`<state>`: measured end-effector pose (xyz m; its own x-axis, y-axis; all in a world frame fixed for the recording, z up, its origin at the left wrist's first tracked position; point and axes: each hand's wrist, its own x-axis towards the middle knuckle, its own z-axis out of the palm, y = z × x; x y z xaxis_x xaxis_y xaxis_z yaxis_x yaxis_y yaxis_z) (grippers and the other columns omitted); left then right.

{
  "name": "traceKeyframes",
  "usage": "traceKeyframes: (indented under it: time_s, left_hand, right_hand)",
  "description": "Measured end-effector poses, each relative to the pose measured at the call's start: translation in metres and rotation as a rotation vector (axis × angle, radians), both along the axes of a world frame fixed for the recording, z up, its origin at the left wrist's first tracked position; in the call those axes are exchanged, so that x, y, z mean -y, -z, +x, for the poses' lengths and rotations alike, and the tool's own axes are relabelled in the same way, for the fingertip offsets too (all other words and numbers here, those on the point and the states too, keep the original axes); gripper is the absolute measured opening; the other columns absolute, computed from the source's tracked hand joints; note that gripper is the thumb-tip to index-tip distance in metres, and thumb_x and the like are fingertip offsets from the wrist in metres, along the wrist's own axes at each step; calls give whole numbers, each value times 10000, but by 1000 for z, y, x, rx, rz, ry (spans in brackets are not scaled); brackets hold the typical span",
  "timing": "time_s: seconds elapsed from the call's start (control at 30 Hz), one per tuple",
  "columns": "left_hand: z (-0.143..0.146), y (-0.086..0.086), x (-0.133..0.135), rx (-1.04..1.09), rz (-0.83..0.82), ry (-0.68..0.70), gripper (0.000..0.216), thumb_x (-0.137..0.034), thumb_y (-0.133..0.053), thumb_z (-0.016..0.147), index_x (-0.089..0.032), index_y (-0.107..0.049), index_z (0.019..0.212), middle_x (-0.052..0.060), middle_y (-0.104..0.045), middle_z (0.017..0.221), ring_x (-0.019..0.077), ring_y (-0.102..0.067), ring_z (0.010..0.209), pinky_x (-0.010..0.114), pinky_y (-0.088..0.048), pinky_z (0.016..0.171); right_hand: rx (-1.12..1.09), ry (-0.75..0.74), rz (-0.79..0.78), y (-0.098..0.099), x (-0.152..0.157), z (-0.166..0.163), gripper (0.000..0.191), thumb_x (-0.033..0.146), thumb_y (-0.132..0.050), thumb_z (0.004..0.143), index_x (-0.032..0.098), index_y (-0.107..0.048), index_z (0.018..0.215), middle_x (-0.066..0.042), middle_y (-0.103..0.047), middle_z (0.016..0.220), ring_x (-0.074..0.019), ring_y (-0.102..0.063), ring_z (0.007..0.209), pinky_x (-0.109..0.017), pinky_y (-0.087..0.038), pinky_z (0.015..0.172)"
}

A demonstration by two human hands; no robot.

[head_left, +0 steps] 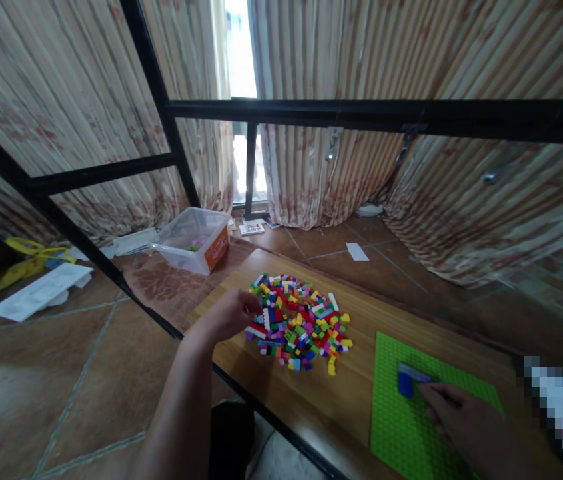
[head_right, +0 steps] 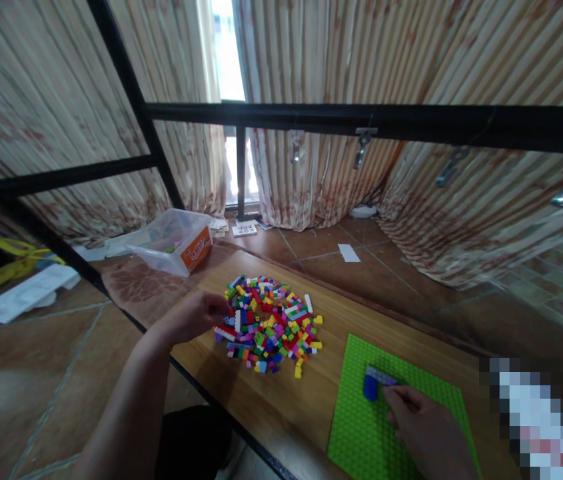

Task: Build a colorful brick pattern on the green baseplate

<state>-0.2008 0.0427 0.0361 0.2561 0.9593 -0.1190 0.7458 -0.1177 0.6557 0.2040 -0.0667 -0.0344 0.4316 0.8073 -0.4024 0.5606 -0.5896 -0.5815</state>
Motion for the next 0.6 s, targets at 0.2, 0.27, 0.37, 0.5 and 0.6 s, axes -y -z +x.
traceKeyframes:
  time_s: [0.2, 0.27, 0.37, 0.5, 0.6]
  left_hand:
    - [-3, 1, 9, -204, 14, 91, 286, -166, -634, 608, -221, -750, 863, 16, -697, 836, 167, -586, 760, 240, -398, 667]
    - [3, 0, 10, -244, 7, 107, 261, -154, -622, 605, -215, -740, 830, 15, -693, 819, 167, -587, 756, 241, -383, 659]
    - [12, -1, 11, -259, -2, 146, 137, -153, -609, 609, -188, -700, 706, 11, -666, 728, 157, -572, 705, 239, -348, 616]
    - [12, 1, 11, -213, 23, 131, 55, -163, -607, 612, -181, -654, 635, 1, -628, 665, 139, -535, 641, 234, -314, 579]
    - [6, 3, 9, -134, 5, 123, 61, -177, -605, 629, -181, -652, 668, -3, -615, 661, 129, -511, 606, 224, -305, 551]
  right_hand:
    - [69, -37, 47, -1, 1, -1, 411, 558, -501, 735, 205, -694, 821, -42, -700, 621, -208, -641, 512, -330, -477, 568]
    - [72, -30, 45, -2, 1, -2, 403, 555, -499, 743, 210, -693, 817, -42, -705, 628, -212, -652, 528, -330, -477, 580]
    - [83, -14, 46, -3, 1, -3, 404, 554, -499, 750, 210, -693, 835, -38, -711, 641, -220, -665, 561, -336, -477, 608]
    - [103, -34, 94, -4, 1, -6, 383, 539, -515, 748, 207, -697, 804, -40, -705, 626, -227, -657, 554, -344, -466, 600]
    - [98, -39, 125, -6, 2, -9, 370, 528, -511, 758, 209, -696, 787, -36, -695, 605, -220, -642, 528, -338, -458, 578]
